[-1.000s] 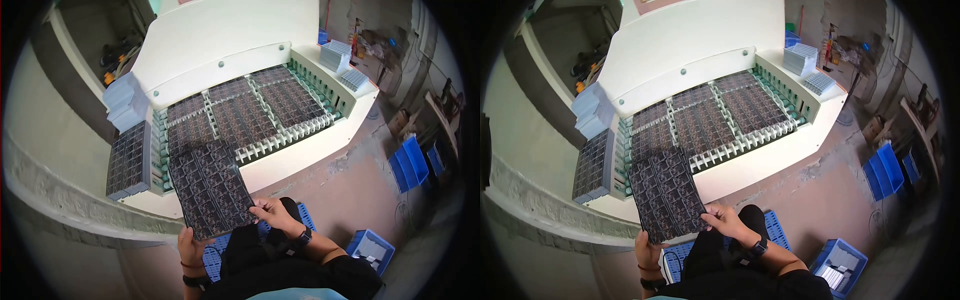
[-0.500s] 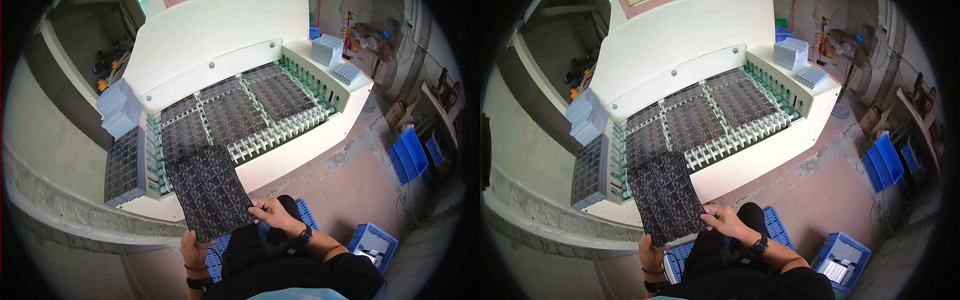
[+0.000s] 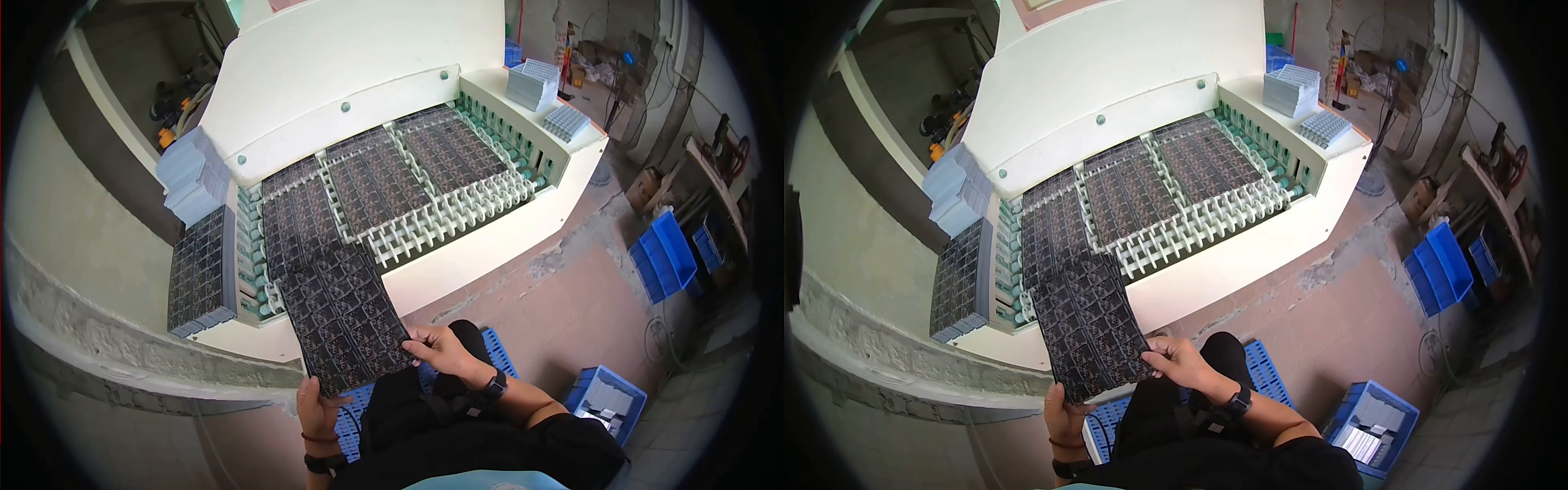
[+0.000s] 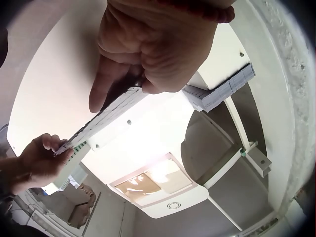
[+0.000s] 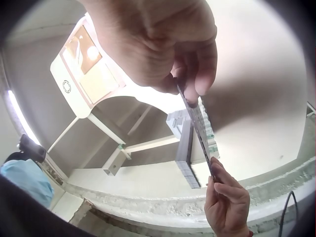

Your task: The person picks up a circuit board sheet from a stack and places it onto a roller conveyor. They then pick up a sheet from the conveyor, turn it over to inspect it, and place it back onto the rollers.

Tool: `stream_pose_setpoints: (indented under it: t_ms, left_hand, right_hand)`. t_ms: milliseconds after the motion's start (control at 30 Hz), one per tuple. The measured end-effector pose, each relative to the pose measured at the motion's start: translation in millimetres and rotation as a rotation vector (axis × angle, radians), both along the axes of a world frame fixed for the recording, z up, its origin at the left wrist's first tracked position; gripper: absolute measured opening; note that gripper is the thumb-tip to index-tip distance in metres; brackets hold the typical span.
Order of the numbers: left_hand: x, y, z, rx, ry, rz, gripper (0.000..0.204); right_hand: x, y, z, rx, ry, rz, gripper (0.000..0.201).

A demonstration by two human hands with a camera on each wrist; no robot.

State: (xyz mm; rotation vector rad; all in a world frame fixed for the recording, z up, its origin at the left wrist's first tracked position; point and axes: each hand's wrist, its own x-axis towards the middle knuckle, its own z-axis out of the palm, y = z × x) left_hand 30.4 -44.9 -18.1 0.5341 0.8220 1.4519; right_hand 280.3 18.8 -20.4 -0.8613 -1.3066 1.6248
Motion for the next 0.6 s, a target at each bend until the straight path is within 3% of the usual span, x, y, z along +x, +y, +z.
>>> stream_pose_setpoints:
  t_ms: [267,333,500,600]
  left_hand:
    - [-2.9,0.3,-4.5,-0.007,0.066,-0.04,0.032]
    - [-2.0,1.4,-3.5,0.002,0.076,-0.028,0.031]
    - [3.0,7.0,1.6,-0.019,0.134,-0.044,0.029]
    - [-2.8,7.9,-12.6,-0.017,0.098,-0.03,0.026]
  right_hand:
    - [1.0,1.0,4.2,-0.106,-0.014,-0.037,0.016]
    - [6.9,2.1,4.8,-0.133,-0.142,-0.066,0.019]
    - [18.3,3.6,-0.3,-0.129,-0.198,-0.079,0.019]
    - [22.0,3.9,1.3,-0.153,-0.185,-0.128,0.018]
